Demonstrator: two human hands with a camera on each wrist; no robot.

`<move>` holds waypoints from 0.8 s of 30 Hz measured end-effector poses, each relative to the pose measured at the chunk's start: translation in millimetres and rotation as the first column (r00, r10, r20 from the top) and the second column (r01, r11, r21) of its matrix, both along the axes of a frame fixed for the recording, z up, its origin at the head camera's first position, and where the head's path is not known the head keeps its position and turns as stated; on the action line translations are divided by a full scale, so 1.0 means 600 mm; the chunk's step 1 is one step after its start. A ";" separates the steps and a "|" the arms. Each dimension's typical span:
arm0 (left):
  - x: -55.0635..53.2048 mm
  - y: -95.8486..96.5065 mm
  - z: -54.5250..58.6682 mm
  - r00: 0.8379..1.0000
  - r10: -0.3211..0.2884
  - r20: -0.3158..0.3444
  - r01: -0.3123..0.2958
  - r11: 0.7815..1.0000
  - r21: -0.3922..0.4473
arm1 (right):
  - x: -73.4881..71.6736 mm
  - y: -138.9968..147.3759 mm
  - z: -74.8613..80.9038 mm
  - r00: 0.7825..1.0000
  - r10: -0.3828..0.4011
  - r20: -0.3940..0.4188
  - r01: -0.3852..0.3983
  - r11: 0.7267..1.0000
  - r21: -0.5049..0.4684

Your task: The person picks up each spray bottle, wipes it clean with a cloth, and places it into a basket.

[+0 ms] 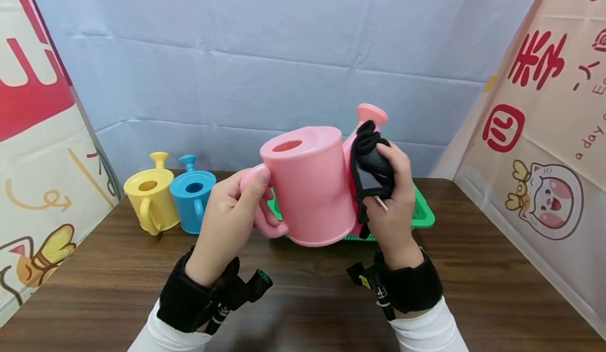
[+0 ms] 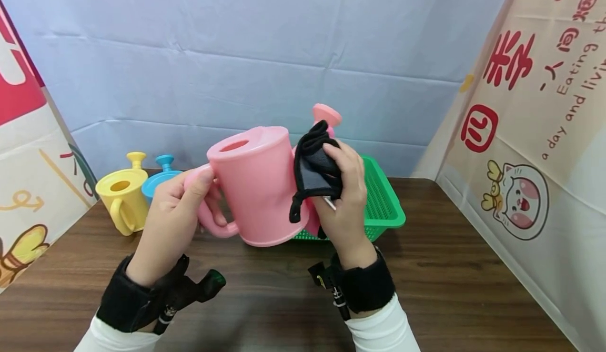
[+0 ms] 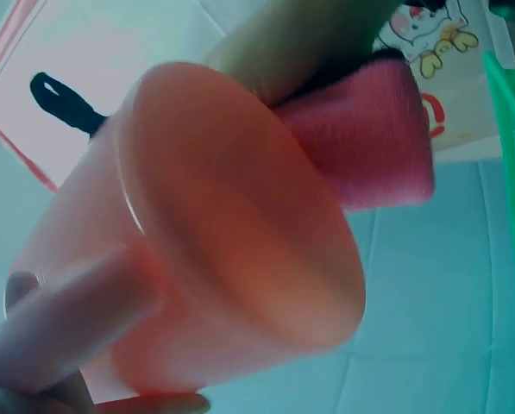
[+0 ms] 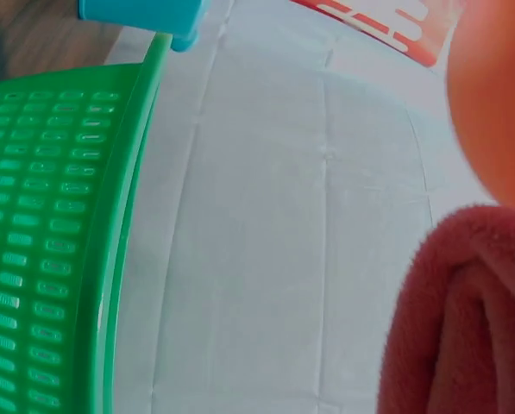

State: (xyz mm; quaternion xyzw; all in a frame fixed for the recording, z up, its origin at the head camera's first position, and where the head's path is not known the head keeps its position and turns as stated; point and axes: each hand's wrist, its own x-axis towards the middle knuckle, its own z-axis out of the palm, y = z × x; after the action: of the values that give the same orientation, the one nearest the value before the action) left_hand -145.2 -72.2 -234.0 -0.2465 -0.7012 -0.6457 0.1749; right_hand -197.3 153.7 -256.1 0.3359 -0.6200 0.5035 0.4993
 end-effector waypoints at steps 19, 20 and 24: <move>-0.053 -0.012 -0.019 0.933 -0.285 0.221 0.228 0.941 0.251 | 0.006 0.014 -0.006 0.967 0.254 0.034 -0.251 0.965 -0.074; -0.054 -0.012 -0.019 0.930 -0.288 0.226 0.224 0.936 0.272 | 0.008 0.015 -0.007 0.961 0.274 0.040 -0.271 0.960 -0.070; -0.056 -0.011 -0.021 0.921 -0.313 0.233 0.230 0.918 0.322 | 0.011 0.018 -0.005 0.944 0.327 0.044 -0.324 0.944 -0.068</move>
State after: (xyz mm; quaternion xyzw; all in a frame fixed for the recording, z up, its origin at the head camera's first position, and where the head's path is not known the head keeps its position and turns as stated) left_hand -178.6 -78.9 -246.6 -0.2205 -0.5754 -0.7874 0.0160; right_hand -190.7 164.3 -258.9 0.4046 -0.5543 0.6063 0.4018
